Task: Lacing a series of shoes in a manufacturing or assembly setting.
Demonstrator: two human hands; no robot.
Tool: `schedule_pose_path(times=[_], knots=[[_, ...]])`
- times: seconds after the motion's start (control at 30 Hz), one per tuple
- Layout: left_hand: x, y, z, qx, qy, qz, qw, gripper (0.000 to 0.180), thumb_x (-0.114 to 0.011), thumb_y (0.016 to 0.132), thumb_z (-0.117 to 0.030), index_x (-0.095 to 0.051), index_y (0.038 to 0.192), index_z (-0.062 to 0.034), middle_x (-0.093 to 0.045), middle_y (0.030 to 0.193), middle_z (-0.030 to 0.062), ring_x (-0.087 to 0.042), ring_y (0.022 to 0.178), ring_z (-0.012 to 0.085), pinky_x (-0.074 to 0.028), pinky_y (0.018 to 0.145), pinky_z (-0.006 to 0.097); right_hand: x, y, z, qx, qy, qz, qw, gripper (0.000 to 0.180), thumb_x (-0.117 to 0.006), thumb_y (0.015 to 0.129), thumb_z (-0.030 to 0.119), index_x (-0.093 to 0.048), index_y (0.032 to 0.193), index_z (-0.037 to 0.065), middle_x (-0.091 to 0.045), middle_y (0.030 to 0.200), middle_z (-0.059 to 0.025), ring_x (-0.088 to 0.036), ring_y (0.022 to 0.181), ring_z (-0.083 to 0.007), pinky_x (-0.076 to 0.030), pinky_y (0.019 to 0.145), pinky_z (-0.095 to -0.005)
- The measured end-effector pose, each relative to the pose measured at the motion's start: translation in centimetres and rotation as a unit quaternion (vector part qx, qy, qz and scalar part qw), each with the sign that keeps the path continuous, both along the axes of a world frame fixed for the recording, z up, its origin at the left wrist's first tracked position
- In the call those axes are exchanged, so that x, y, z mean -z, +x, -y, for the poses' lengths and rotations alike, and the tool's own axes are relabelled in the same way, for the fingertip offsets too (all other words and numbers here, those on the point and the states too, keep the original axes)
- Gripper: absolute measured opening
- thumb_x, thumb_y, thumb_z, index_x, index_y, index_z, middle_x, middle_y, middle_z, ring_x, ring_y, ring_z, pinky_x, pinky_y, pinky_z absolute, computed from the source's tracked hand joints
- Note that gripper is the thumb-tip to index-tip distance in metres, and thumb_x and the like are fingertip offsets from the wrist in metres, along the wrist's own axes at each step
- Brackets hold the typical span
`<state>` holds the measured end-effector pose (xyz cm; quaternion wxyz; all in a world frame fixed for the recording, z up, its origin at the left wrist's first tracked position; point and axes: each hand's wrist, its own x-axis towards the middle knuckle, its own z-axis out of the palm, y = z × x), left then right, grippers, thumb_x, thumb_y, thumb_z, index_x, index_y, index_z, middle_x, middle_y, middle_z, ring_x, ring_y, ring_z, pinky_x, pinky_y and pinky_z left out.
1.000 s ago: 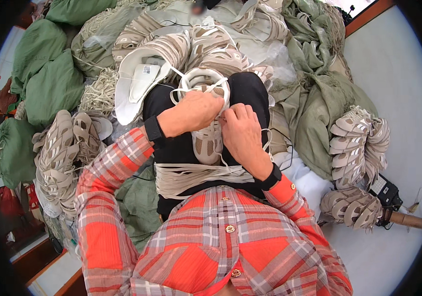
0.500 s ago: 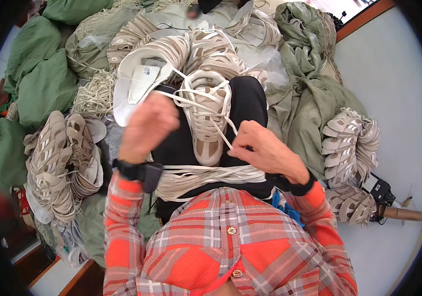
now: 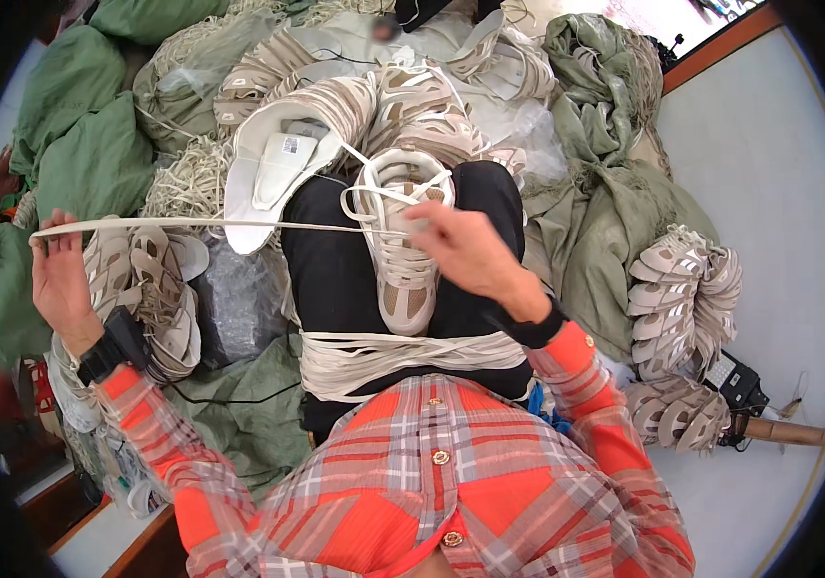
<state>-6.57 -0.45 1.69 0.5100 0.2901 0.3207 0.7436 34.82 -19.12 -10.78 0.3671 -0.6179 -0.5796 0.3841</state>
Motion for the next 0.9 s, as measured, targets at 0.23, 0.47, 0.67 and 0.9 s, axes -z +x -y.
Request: schedule_pose_path(times=[0.23,0.47,0.67,0.9], knots=[[5.8,8.7,3.5,0.288,-0.035,-0.177,0.94,0.027,-0.059,0.089,-0.01,-0.052,0.114,0.0002,-0.046,0.077,-0.0028,-0.039,0.062,0.0048,-0.033,0.054,0.015,3.1,-8.0,0.8,-0.206,0.103,0.198,0.953,0.014,-0.055,0.086,0.015,-0.053,0.083,0.001,-0.06,0.072,-0.0178,-0.061,0.065,-0.0358,-0.048,0.057,-0.0451],[14.3,19.8,10.9,0.365,-0.095,-0.431,0.82,0.015,-0.064,0.083,-0.011,-0.068,0.089,0.002,-0.065,0.069,0.0017,-0.054,0.064,0.0044,-0.042,0.058,0.021,-0.5,-3.0,2.1,-0.038,0.061,0.248,0.966,0.014,-0.056,0.085,0.013,-0.059,0.097,0.005,-0.063,0.072,-0.0146,-0.064,0.066,-0.0315,-0.05,0.056,-0.042],[15.4,21.7,10.7,0.254,0.031,-0.613,0.747,0.015,-0.062,0.082,-0.016,-0.068,0.086,-0.0034,-0.064,0.069,0.0103,-0.063,0.061,0.0215,-0.047,0.056,0.031,-0.4,-1.2,-0.4,-0.043,0.205,0.373,0.904,0.015,-0.059,0.073,0.007,-0.058,0.088,0.004,-0.052,0.082,-0.0103,-0.05,0.08,-0.0269,-0.04,0.072,-0.036],[15.4,22.4,11.3,0.177,0.102,-0.654,0.728,0.013,-0.063,0.084,-0.016,-0.064,0.085,-0.0028,-0.065,0.073,0.0113,-0.064,0.065,0.0241,-0.048,0.058,0.031,0.4,-2.1,-2.1,-0.081,0.24,0.444,0.859,0.015,-0.061,0.067,0.01,-0.058,0.082,0.007,-0.052,0.084,-0.0088,-0.048,0.086,-0.0245,-0.037,0.079,-0.0353]])
